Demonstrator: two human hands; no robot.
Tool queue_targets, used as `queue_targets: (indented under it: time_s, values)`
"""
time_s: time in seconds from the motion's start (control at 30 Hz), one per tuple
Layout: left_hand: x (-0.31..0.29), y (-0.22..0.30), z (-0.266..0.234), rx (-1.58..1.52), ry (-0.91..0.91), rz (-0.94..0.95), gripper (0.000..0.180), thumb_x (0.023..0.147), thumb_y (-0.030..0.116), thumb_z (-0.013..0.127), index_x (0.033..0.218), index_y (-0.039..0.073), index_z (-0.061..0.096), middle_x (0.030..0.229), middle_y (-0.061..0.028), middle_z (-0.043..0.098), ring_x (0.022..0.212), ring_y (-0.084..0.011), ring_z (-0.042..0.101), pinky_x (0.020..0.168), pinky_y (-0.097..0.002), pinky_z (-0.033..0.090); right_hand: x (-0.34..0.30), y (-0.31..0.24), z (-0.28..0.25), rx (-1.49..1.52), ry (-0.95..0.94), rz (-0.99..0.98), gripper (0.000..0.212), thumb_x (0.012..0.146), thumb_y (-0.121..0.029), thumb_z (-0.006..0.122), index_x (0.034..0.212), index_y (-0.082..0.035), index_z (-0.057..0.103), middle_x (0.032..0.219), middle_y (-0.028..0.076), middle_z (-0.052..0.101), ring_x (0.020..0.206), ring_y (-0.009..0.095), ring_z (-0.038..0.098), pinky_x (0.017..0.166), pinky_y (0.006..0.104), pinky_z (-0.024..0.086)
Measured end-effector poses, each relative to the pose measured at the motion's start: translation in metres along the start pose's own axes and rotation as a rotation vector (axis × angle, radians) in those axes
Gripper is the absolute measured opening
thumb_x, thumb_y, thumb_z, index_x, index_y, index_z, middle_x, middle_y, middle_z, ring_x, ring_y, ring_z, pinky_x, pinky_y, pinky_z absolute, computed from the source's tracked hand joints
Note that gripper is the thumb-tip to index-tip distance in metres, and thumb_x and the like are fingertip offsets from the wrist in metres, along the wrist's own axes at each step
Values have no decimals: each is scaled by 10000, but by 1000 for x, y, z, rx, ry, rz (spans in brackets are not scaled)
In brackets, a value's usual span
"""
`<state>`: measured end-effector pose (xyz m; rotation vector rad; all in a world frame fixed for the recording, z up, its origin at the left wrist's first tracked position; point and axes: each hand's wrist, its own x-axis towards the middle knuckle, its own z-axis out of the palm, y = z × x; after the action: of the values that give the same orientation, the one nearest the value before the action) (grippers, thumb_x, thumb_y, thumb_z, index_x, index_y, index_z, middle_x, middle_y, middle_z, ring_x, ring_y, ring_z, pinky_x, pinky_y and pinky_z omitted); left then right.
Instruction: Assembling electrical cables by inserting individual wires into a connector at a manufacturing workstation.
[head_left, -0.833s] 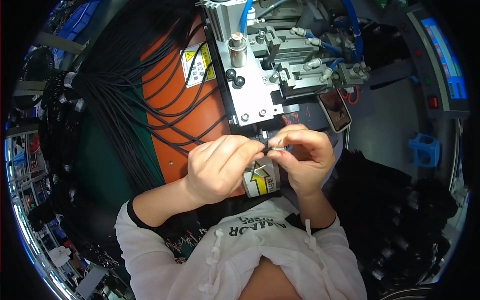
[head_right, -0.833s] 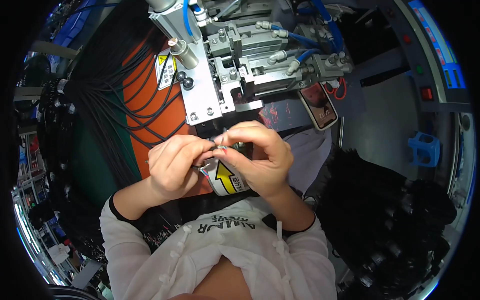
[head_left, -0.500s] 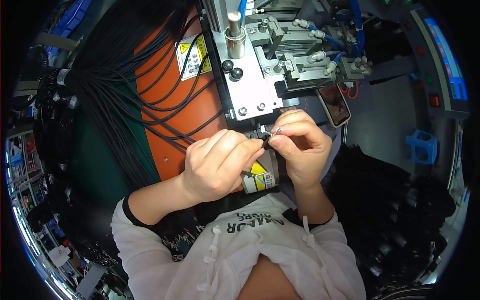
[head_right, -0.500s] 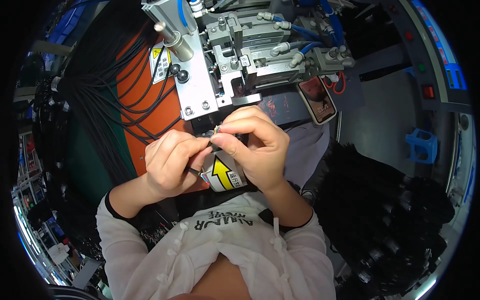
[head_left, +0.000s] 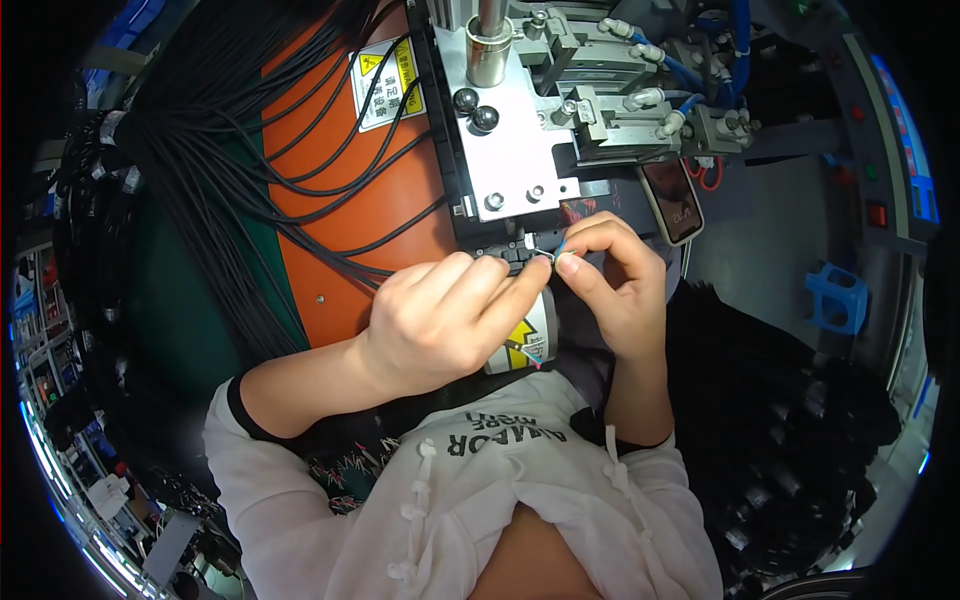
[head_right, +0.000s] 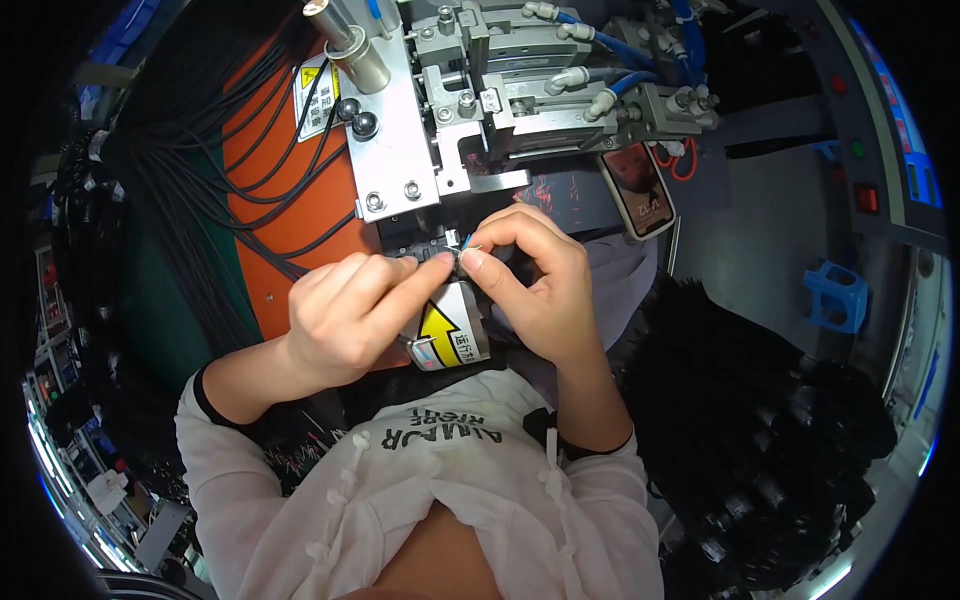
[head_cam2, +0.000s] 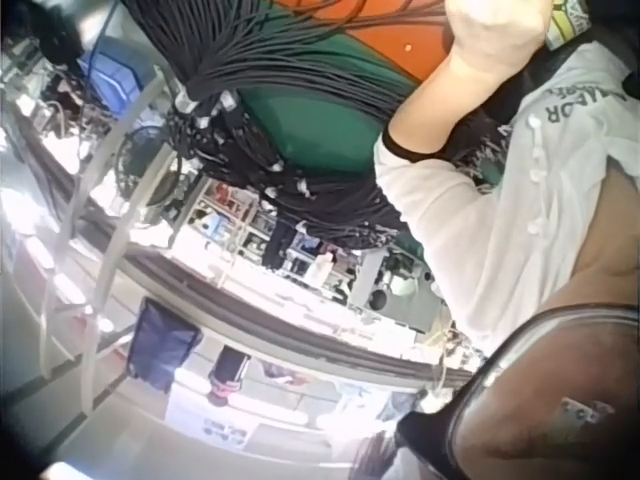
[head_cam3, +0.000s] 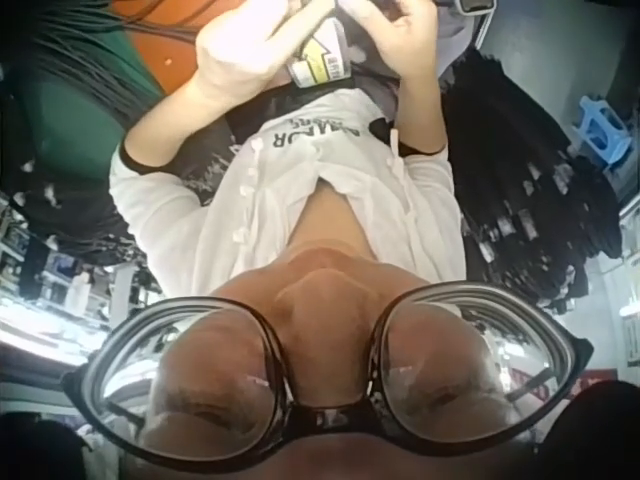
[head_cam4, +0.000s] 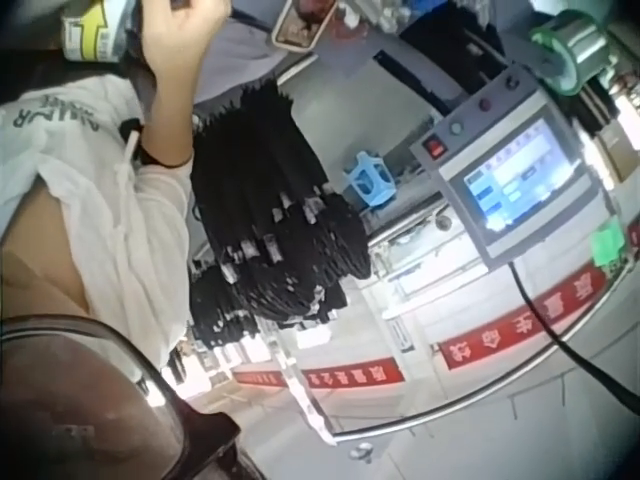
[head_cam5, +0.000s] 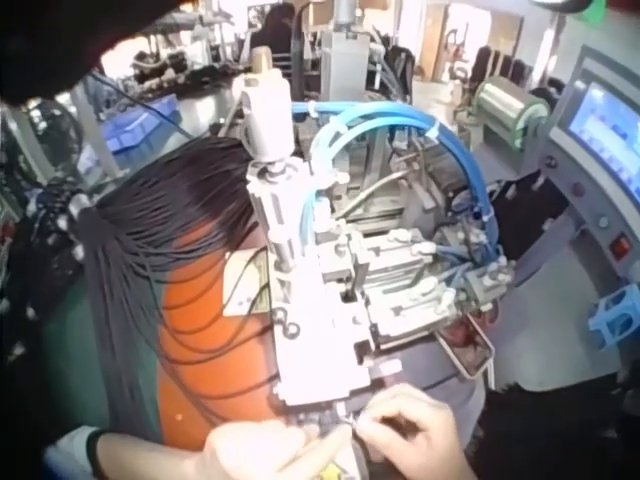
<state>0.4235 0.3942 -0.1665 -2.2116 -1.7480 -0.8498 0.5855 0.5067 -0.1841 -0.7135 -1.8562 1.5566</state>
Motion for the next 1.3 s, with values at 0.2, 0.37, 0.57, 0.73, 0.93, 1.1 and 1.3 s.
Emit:
queue_targets:
  time_s: [0.2,0.37,0.57,0.73,0.93,1.1,1.3]
  values:
    - [1,8,1,93,-179,-49,387,680,58,652,1063,82,700,696,14,413,556,-98,448,442,-226,379,4,12,13,-448,88,-219,62,760,9,659,777,2,599,700,81,572,695,212,546,724,309,436]
    - [0,9,4,157,-208,-80,334,700,82,630,1028,48,684,725,4,412,584,-101,431,440,-212,376,3,15,17,-565,94,-242,77,738,19,661,747,0,587,705,89,573,696,232,550,700,314,436]
    - [2,5,6,118,-214,-116,375,682,58,651,1054,83,697,700,-3,419,573,-113,466,462,-234,399,3,38,23,-453,186,-275,88,756,15,648,752,-1,562,711,61,559,686,179,528,685,283,421]
    - [-1,-2,10,12,-130,-122,308,676,68,663,983,70,694,748,-10,531,600,-129,532,482,-260,427,-5,46,26,31,179,115,79,800,-11,627,773,1,554,726,35,551,690,114,503,663,247,409]
    - [2,-6,7,20,-99,-97,215,684,87,646,894,45,671,769,15,529,625,-95,559,497,-230,414,-1,34,34,-118,254,-20,79,845,-42,615,801,-8,558,753,6,539,726,58,466,646,207,380]
    - [-2,5,-10,156,-271,-124,203,697,71,652,898,46,672,784,4,545,637,-103,579,520,-233,420,-1,41,22,-11,197,132,72,810,-7,662,827,-12,592,777,20,581,725,87,513,658,226,411]
    - [9,-1,-16,168,-216,-140,171,728,56,674,896,23,670,787,-29,565,582,-138,563,513,-267,447,7,16,9,28,-105,-459,192,722,73,733,864,-9,631,832,61,642,771,193,604,709,289,473]
